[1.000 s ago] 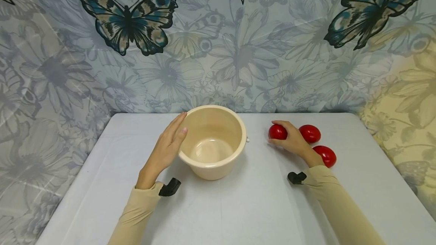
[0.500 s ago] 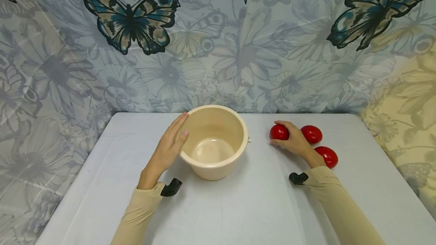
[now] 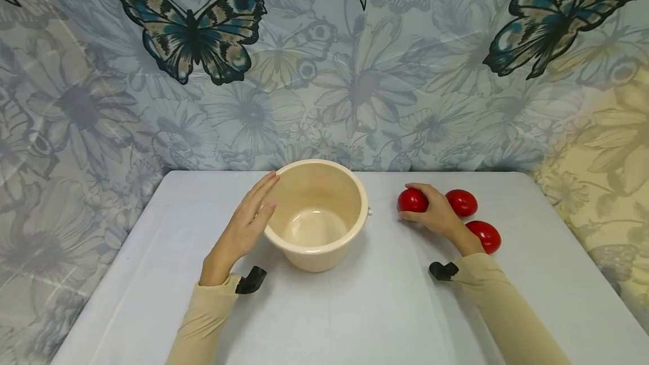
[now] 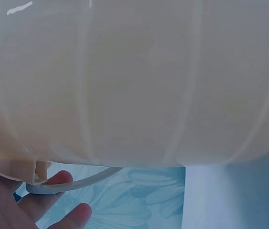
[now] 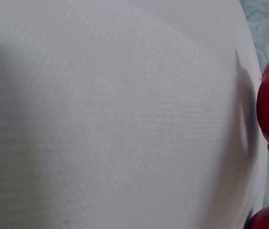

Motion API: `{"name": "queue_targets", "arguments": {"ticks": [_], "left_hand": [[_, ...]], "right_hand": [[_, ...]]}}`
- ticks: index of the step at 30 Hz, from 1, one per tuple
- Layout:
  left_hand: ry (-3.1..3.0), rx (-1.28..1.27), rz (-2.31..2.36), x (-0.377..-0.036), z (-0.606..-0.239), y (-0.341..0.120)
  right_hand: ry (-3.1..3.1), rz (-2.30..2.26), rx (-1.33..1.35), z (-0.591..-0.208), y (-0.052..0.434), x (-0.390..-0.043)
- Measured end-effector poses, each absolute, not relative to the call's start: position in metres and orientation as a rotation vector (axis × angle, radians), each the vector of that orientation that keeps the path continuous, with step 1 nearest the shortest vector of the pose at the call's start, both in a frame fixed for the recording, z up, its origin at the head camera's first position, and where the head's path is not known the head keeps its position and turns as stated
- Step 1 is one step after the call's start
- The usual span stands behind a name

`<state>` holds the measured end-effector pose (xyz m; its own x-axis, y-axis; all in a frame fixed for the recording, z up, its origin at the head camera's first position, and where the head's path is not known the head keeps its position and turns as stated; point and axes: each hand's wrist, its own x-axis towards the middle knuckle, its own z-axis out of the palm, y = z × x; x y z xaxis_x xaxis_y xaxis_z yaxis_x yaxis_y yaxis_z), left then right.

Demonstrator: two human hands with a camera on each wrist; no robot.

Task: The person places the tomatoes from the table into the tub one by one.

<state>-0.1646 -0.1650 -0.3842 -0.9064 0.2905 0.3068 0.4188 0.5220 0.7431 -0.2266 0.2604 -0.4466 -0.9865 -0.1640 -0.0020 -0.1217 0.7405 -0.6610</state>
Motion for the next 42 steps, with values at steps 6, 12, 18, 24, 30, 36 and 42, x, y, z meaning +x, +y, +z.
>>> {"name": "queue_targets", "arguments": {"ticks": [6, 12, 18, 24, 30, 36, 42], "left_hand": [[-2.569, -0.624, -1.374, -0.165, -0.387, -0.165], [-2.555, -0.636, -1.385, -0.166, -0.389, -0.165], [-2.554, -0.641, -1.38, -0.165, -0.389, -0.164], [-2.569, -0.633, -1.348, -0.165, -0.388, -0.165], [-2.586, -0.622, -1.317, -0.164, -0.386, -0.165], [-2.608, -0.625, -1.299, -0.164, -0.384, -0.166], [-2.61, -0.622, -1.303, -0.164, -0.383, -0.165]], "right_hand": [[2.882, -1.134, -0.25, -0.442, 0.257, -0.221], [2.89, -1.167, -0.252, -0.44, 0.255, -0.216], [2.912, -1.198, -0.317, -0.436, 0.25, -0.214], [2.946, -1.239, -0.404, -0.427, 0.24, -0.21], [2.988, -1.26, -0.541, -0.411, 0.229, -0.205], [3.014, -1.249, -0.645, -0.396, 0.217, -0.203], [3.013, -1.272, -0.748, -0.386, 0.206, -0.201]]}}
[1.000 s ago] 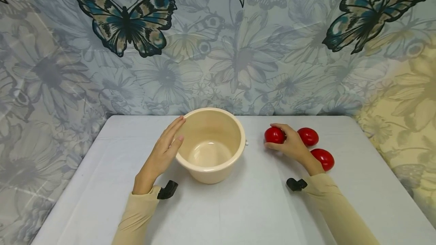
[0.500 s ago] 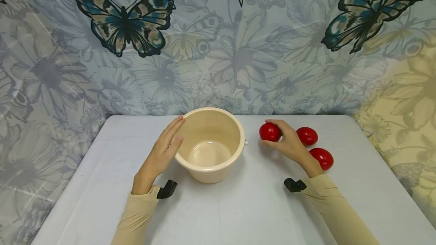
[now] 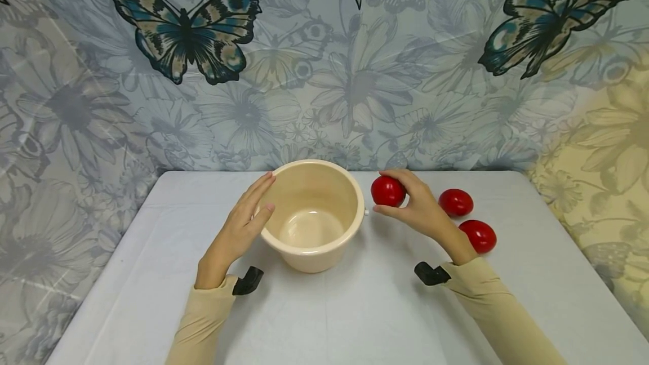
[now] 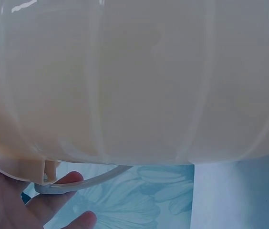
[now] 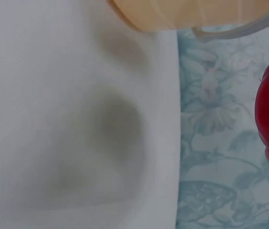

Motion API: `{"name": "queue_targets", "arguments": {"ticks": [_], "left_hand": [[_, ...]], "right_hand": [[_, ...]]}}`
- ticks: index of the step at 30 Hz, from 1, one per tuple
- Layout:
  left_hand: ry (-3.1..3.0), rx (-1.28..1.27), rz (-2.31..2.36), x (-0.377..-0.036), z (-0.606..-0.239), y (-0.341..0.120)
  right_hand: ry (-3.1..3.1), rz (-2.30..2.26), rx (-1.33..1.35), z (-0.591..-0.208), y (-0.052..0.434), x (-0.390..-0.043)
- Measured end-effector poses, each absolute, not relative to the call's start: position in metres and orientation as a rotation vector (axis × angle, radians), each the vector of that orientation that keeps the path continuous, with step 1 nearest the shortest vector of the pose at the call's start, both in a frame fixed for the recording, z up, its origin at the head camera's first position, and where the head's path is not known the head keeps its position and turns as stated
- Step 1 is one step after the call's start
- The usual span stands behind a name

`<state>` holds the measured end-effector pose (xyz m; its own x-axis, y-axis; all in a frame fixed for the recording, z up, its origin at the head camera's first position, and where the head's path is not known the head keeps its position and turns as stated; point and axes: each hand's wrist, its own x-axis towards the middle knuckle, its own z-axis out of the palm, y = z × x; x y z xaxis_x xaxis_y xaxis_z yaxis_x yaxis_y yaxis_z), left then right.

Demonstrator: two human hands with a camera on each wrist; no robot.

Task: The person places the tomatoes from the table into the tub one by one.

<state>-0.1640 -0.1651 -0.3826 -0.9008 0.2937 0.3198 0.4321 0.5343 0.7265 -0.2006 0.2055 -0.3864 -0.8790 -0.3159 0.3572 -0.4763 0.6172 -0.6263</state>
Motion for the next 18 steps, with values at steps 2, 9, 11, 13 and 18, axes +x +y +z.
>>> {"name": "queue_targets", "arguments": {"ticks": [2, 9, 11, 13, 18], "left_hand": [[-2.607, -0.622, -1.306, -0.164, -0.382, -0.165], [-2.599, -0.633, -1.324, -0.164, -0.383, -0.165], [-2.598, -0.633, -1.321, -0.164, -0.383, -0.165], [-2.599, -0.633, -1.319, -0.164, -0.383, -0.164], [-2.598, -0.622, -1.321, -0.164, -0.382, -0.164]], "right_hand": [[-2.61, 1.112, 0.669, -0.384, 0.203, -0.2], [-2.577, 1.117, 0.676, -0.375, 0.198, -0.199], [-2.565, 1.129, 0.679, -0.371, 0.198, -0.199], [-2.551, 1.148, 0.686, -0.368, 0.197, -0.198], [-2.532, 1.181, 0.696, -0.357, 0.196, -0.197]]}}
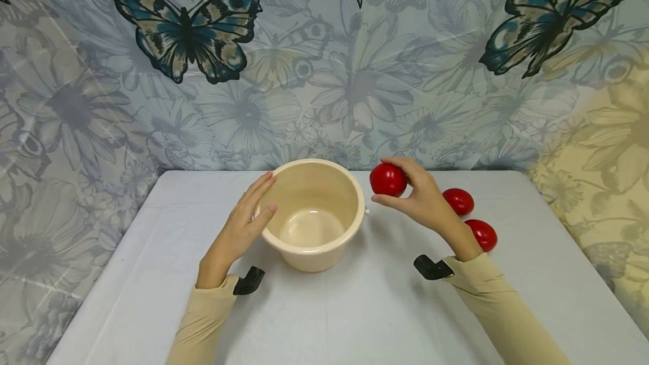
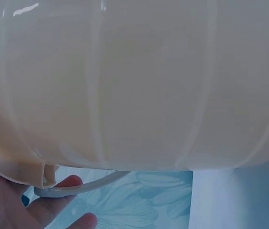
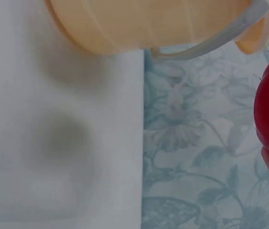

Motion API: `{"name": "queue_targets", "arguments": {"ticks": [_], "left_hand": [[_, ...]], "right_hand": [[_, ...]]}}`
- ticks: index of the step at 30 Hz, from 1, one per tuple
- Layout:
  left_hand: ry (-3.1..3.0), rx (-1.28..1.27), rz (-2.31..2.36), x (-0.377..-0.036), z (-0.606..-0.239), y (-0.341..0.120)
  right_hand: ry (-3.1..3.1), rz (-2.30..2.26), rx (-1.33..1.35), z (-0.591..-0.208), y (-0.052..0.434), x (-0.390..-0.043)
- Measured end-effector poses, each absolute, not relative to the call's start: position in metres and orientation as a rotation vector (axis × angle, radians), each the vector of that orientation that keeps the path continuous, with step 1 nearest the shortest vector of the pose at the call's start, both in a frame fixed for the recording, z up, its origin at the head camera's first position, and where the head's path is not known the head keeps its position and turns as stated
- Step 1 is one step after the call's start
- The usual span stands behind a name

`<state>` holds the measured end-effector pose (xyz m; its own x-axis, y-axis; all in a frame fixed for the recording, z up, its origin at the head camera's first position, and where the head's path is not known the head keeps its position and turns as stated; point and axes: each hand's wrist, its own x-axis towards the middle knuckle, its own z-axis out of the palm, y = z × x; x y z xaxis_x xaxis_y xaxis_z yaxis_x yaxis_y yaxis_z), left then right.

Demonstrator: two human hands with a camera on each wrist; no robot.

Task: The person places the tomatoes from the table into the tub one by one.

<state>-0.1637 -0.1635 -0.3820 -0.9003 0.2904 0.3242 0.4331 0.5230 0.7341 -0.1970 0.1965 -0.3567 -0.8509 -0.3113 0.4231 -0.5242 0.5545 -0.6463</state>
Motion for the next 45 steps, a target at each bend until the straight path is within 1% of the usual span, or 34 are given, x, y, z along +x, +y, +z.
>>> {"name": "queue_targets", "arguments": {"ticks": [7, 28, 45], "left_hand": [[-2.599, -0.61, -1.318, -0.165, -0.383, -0.164], [-2.603, -0.597, -1.336, -0.166, -0.384, -0.164], [-2.593, -0.601, -1.332, -0.166, -0.384, -0.164]], "right_hand": [[-2.547, 1.2, 0.665, -0.344, 0.195, -0.195], [-2.456, 1.109, 0.938, -0.324, 0.168, -0.194], [-2.432, 1.164, 1.13, -0.322, 0.136, -0.191]]}}
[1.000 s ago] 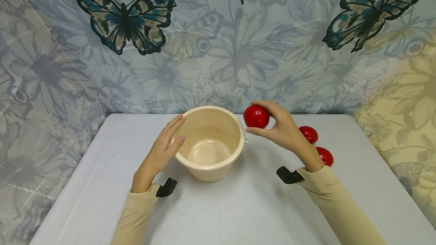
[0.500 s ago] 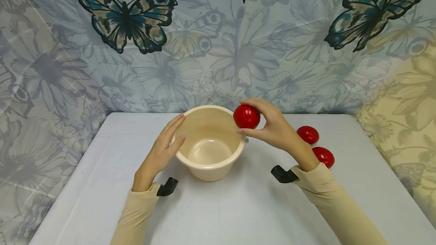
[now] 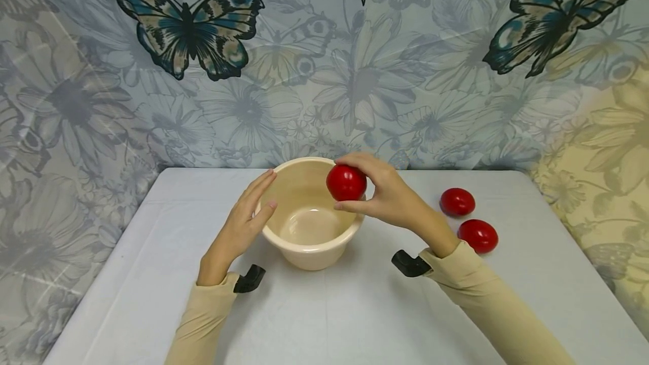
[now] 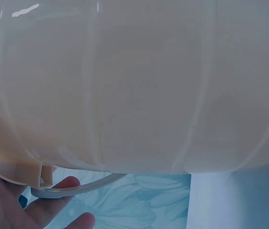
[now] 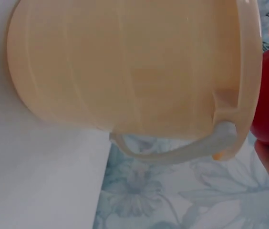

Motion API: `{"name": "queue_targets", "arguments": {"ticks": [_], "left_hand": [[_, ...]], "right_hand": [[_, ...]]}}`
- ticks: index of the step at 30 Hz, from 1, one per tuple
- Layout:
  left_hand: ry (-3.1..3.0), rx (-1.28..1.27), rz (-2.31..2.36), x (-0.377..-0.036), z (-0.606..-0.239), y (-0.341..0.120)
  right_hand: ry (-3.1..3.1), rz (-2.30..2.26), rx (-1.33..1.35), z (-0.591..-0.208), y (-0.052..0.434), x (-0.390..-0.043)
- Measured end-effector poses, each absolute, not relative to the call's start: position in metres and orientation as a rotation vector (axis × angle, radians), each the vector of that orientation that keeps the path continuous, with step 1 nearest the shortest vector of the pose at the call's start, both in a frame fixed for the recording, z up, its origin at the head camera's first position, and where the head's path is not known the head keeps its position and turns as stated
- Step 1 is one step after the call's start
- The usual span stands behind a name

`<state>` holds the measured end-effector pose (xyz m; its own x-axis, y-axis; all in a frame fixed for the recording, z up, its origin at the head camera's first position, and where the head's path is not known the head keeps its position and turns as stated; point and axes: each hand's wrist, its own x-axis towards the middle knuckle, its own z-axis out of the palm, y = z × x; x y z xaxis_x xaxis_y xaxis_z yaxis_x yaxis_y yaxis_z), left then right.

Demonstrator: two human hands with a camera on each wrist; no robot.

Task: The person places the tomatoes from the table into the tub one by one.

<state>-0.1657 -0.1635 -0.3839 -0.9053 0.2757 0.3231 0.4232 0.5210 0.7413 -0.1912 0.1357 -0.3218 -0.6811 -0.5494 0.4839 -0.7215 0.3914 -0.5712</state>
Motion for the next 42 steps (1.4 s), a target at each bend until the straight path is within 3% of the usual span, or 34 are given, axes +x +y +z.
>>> {"name": "queue_targets", "arguments": {"ticks": [29, 42], "left_hand": [[-2.581, -0.599, -1.342, -0.166, -0.387, -0.164], [-2.579, -0.607, -1.33, -0.167, -0.386, -0.163]], "right_hand": [[-2.719, 1.188, 1.251, -0.334, 0.1, -0.19], [-2.847, 0.98, 1.235, -0.334, 0.09, -0.19]]}}
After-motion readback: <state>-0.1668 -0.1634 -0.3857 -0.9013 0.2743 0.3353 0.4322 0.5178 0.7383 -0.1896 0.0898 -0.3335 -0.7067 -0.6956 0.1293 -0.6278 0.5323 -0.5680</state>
